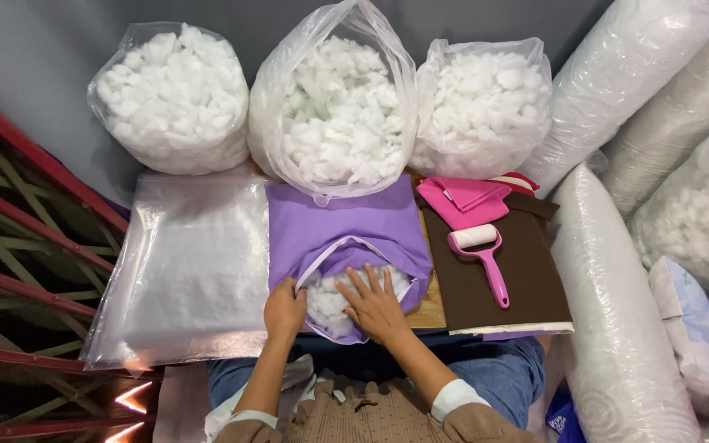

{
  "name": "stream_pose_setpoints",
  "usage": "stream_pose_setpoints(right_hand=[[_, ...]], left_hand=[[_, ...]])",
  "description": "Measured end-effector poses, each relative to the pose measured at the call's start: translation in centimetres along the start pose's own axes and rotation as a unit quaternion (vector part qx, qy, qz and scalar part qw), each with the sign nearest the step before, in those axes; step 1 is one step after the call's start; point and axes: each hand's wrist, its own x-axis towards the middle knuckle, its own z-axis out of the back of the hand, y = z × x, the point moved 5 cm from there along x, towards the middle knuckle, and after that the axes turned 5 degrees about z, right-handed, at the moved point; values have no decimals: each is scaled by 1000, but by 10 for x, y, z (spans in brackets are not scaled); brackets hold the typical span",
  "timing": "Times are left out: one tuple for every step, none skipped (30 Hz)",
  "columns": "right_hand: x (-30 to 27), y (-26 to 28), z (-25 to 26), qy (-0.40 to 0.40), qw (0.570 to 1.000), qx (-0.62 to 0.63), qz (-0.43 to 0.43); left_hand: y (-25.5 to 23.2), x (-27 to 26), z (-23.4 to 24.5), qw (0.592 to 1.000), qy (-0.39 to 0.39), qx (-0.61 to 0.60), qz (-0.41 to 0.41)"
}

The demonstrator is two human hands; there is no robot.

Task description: Stuffing a pillowcase with fiberfill, smoothing it out, and cleaning the work surface with a cloth.

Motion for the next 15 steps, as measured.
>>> stream_pose_setpoints(right_hand=[[3,-1,11,-4,1000,-3,-1],[7,-3,22,-18,1000,7,-12],[3,-3,33,-26,999,19,-21],[-2,-15,34,-24,999,19,-20],[-12,-31,38,-64,994,21,-81],[-24,-45,42,-104,984,22,-141],[-34,-54,35,-100,985,24,-137],[-49,-73,25,-61,969,17,-239],[-65,-91,15,-26,939,8,-342],[-70,-98,11,-26,939,6,-343],[-76,-107,2,10,926,70,-370],[-82,-115,-7,44,908,134,-394],[-84,-120,-6,43,909,133,-393],[-86,-125,-4,28,907,142,-395],[-84,-130,-3,11,906,152,-395]], left_hand=[[-6,-6,12,1000,-3,-1,-5],[-10,-11,24,1000,4,-20,15],[-10,-24,31,998,15,-39,40],[-14,-26,41,998,16,-41,41],[-13,-32,49,996,22,-67,50],[-12,-38,58,994,29,-92,60],[-13,-44,60,993,29,-94,65],[-12,-51,62,988,33,-129,79],[-15,-53,65,982,38,-162,85],[-14,-55,64,982,40,-162,84],[-15,-56,64,979,38,-180,89],[-17,-57,64,975,37,-198,93],[-21,-58,70,975,36,-198,92],[-26,-59,76,972,31,-218,85],[-31,-59,84,968,23,-237,77]])
